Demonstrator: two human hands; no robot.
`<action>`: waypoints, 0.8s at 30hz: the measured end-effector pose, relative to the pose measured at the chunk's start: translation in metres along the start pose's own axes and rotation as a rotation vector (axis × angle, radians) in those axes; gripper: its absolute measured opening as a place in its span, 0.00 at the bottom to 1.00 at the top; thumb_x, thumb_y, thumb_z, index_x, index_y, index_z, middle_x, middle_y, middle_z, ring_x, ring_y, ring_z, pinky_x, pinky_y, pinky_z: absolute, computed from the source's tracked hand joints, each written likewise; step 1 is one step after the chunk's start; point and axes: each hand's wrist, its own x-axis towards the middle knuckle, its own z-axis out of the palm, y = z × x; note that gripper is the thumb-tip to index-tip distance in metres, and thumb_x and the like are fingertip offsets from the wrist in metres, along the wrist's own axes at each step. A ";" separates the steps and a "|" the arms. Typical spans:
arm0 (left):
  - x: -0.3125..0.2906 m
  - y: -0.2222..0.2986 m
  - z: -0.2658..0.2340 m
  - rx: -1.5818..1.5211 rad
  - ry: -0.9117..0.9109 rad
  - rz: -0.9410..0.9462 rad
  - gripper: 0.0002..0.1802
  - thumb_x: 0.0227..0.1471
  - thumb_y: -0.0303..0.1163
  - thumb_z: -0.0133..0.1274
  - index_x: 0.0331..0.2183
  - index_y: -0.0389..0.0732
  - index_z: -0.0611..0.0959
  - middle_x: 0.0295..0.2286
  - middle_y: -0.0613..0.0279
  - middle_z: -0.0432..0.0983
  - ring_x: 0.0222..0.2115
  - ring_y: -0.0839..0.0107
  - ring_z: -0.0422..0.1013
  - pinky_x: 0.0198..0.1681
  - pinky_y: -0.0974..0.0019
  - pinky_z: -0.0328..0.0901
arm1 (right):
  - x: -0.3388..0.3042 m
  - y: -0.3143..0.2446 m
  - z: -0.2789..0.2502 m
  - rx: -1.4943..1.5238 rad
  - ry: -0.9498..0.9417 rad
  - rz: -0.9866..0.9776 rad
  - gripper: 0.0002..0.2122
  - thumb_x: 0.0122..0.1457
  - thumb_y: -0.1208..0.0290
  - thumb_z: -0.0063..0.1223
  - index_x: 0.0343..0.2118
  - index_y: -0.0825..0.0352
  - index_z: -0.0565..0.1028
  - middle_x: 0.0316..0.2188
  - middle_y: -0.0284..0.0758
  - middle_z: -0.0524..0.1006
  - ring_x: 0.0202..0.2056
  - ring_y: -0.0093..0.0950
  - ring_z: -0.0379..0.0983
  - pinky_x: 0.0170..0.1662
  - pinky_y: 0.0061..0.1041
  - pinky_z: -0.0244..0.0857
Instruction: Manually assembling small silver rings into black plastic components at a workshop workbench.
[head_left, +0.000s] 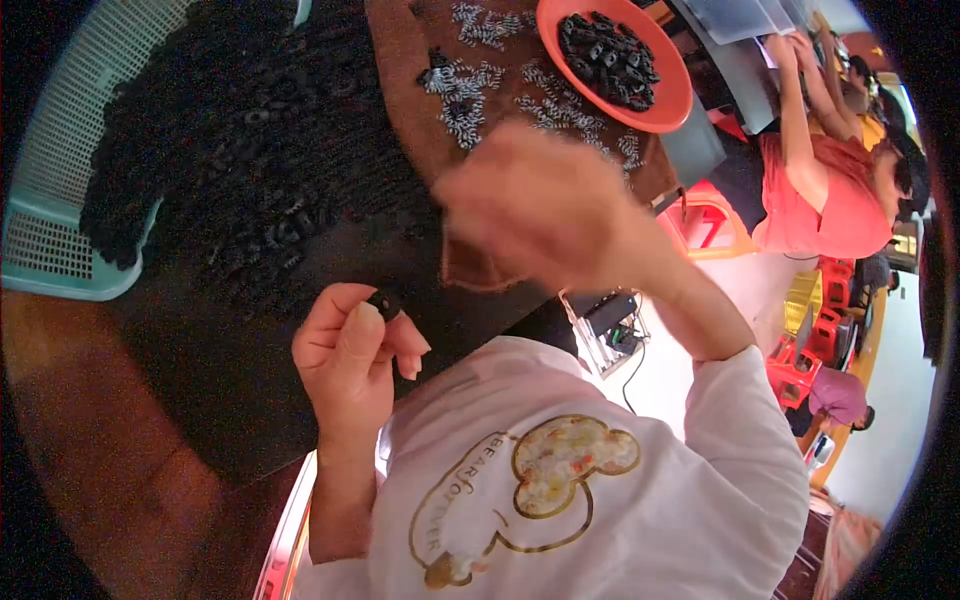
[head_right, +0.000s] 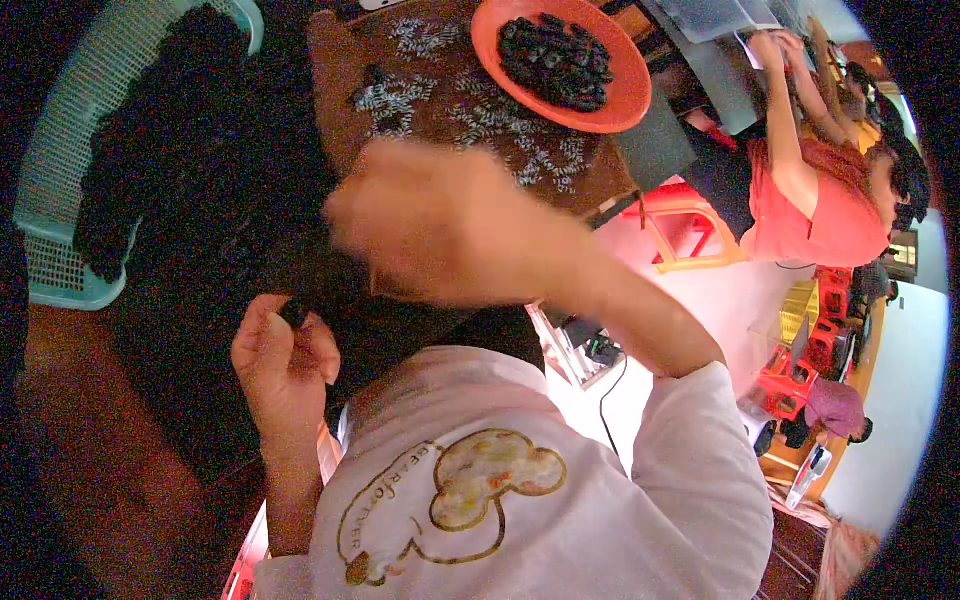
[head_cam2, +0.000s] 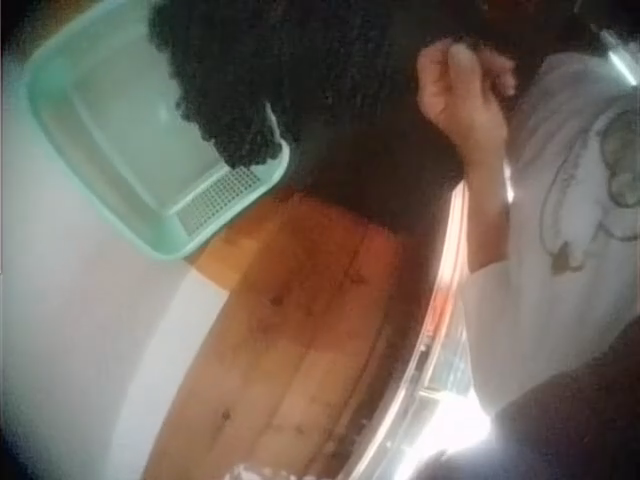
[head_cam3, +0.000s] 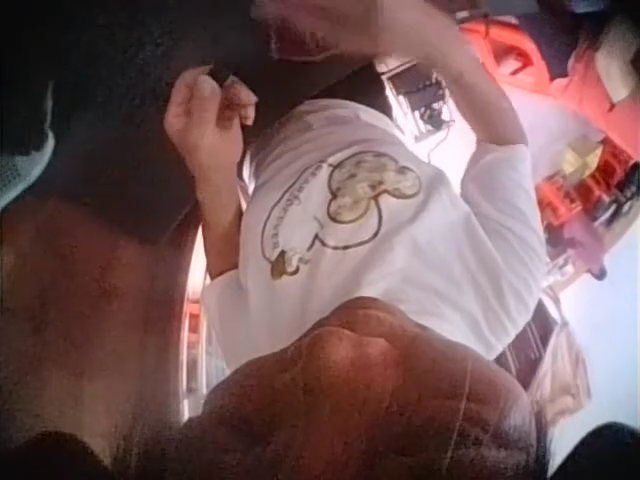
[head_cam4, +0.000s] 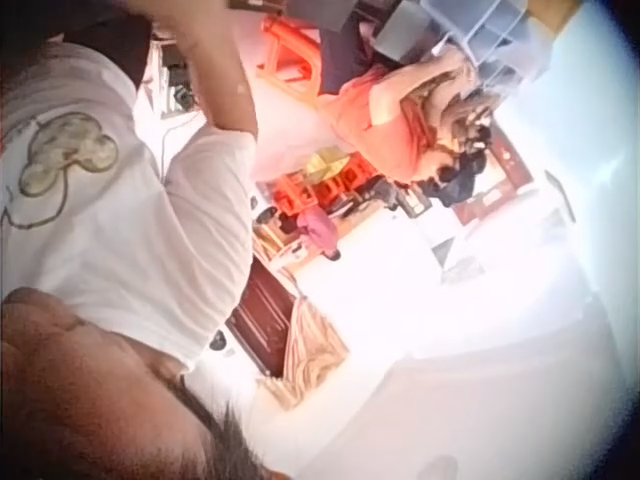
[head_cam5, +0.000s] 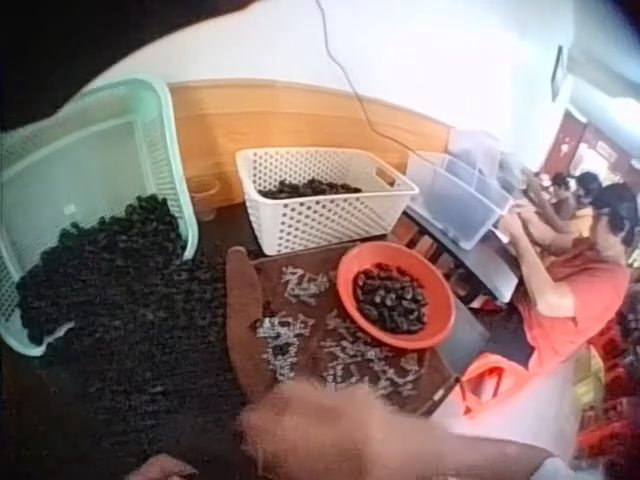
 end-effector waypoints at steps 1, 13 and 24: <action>0.000 -0.001 0.000 -0.003 -0.016 0.009 0.11 0.57 0.34 0.49 0.34 0.34 0.74 0.20 0.54 0.75 0.16 0.73 0.67 0.20 0.72 0.62 | -0.002 0.009 -0.014 0.019 0.047 0.208 0.09 0.50 0.79 0.55 0.35 0.72 0.74 0.29 0.39 0.73 0.29 0.36 0.71 0.31 0.28 0.66; 0.003 -0.008 0.008 0.176 0.058 -0.014 0.10 0.57 0.33 0.47 0.34 0.34 0.74 0.21 0.56 0.75 0.18 0.77 0.66 0.21 0.75 0.62 | 0.004 0.079 -0.033 -0.604 -0.404 0.283 0.08 0.49 0.76 0.47 0.33 0.67 0.74 0.34 0.39 0.73 0.37 0.39 0.73 0.35 0.38 0.69; 0.004 -0.004 0.006 0.174 0.070 -0.005 0.11 0.58 0.33 0.46 0.35 0.33 0.74 0.22 0.57 0.76 0.18 0.77 0.66 0.22 0.74 0.62 | 0.007 0.083 -0.028 -0.427 -0.243 0.206 0.05 0.49 0.76 0.51 0.29 0.70 0.70 0.26 0.38 0.70 0.27 0.36 0.71 0.28 0.31 0.65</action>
